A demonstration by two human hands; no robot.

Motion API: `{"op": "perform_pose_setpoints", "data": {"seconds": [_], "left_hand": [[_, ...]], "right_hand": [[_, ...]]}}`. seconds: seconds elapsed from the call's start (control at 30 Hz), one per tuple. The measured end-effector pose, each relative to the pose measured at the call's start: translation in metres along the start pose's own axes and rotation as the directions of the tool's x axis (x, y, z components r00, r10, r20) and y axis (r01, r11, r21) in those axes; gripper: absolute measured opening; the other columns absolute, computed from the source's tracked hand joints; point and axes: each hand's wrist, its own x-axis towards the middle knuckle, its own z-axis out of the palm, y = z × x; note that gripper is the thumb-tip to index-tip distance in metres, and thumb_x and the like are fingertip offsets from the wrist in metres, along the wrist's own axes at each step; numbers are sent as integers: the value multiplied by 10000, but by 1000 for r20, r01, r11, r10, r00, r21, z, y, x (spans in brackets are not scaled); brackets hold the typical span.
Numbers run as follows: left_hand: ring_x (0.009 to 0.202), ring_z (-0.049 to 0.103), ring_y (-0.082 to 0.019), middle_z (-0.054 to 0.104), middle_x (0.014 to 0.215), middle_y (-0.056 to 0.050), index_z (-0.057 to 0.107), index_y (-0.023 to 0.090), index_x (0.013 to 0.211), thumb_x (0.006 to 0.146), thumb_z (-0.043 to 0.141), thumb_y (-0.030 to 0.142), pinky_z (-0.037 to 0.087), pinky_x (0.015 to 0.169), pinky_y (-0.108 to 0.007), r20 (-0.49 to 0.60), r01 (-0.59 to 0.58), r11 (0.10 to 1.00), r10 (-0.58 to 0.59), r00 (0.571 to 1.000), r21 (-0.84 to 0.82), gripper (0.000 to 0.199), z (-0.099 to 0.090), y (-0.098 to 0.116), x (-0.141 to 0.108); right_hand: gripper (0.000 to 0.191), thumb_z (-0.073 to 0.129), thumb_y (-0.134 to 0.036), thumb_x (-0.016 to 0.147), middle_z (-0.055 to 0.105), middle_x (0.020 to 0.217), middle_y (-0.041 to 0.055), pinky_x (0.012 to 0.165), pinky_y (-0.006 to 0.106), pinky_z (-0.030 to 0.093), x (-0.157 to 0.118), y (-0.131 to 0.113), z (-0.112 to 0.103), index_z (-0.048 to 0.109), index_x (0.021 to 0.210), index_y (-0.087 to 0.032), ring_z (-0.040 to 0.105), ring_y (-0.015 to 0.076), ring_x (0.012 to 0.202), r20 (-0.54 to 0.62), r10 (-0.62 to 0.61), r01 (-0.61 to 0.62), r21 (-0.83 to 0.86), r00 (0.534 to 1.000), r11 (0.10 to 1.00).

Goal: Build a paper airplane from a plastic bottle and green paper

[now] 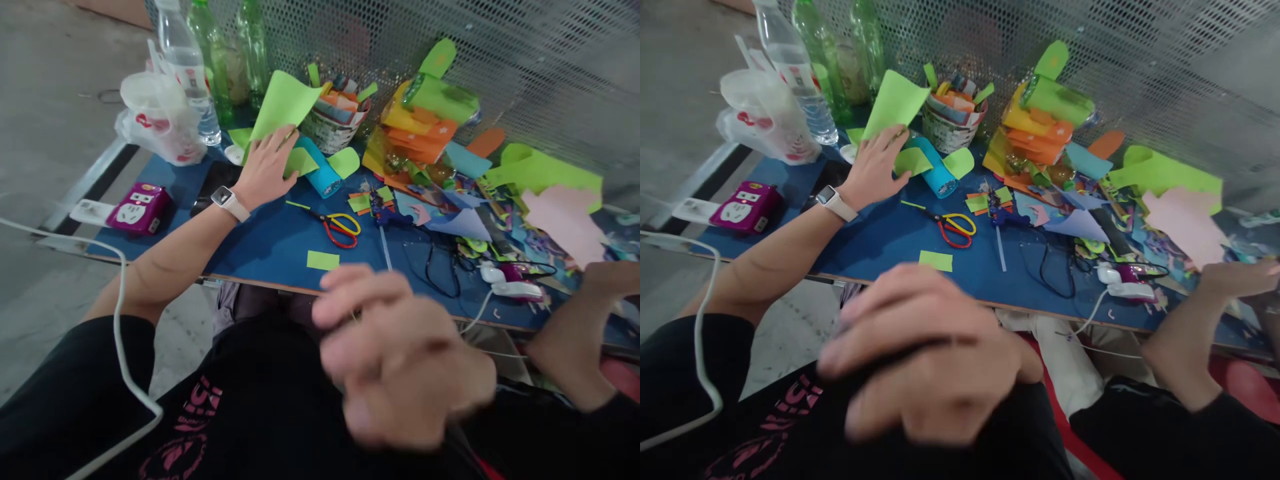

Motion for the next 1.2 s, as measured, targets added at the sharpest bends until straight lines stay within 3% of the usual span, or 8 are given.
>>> {"op": "perform_pose_setpoints", "data": {"seconds": [0.17,0.27,0.37,0.5,0.63,0.83,1.0,1.2], "left_hand": [[1889,404,-511,498,2016,-221,504,189,1949,1030,922,408,237,1582,-789,86,-145,989,148,985,-40,1033,7,-14,5],[1873,433,-573,548,1972,-222,519,228,1944,958,941,335,260,1556,-857,93,-146,988,150,984,-53,1078,11,-21,8],[1811,527,-515,608,1922,-188,575,263,1903,1056,831,257,336,1548,-807,72,-105,994,108,992,-32,885,13,-25,9],[1715,593,-344,616,1921,-141,587,168,1837,1263,543,160,418,1537,-633,45,-34,999,33,998,14,576,10,-28,11],[1621,666,-346,688,1863,-126,698,181,1712,1294,441,173,530,1426,-600,21,56,998,-57,998,14,491,8,-30,16],[1570,681,-347,757,1784,-72,793,299,1634,1267,379,282,550,1373,-653,-26,98,995,-99,995,-28,554,11,-32,22],[1530,625,-273,764,1743,-46,717,240,1671,1329,307,339,484,1399,-625,-22,136,990,-137,990,-39,543,15,-33,24],[1646,631,-484,809,1663,-172,812,288,1601,1217,528,535,445,1445,-784,-111,52,971,-80,991,-235,538,20,-39,23]], "right_hand": [[487,1036,-659,844,944,1039,88,932,561,731,124,112,-24,1009,1232,-364,898,423,1124,140,86,-75,-83,986,994],[369,1003,-585,944,926,1034,106,941,492,695,155,172,-32,978,1148,-279,869,357,1057,300,121,-84,-132,946,988],[194,925,-417,1045,902,1039,108,936,448,658,165,207,-24,929,1086,-226,831,300,978,448,81,-27,-125,890,992],[191,799,-351,1171,862,1223,166,1110,531,664,170,223,13,904,1232,-204,797,373,1235,158,-14,46,-201,987,979],[387,686,-365,1237,804,1500,228,1292,670,624,176,234,48,877,1514,-175,702,449,1470,-27,-58,48,-285,998,957],[392,556,-315,1292,791,1369,227,1229,701,630,184,243,71,923,1350,-188,726,451,1327,-57,-121,98,-308,991,946],[305,520,-238,1300,768,1355,224,1137,617,620,184,233,82,820,1282,-183,701,436,1307,-25,-134,114,-380,991,918],[294,477,-226,1322,775,1343,223,1072,564,560,183,226,89,767,1295,-193,663,430,1287,47,-228,221,-488,973,844]]}}
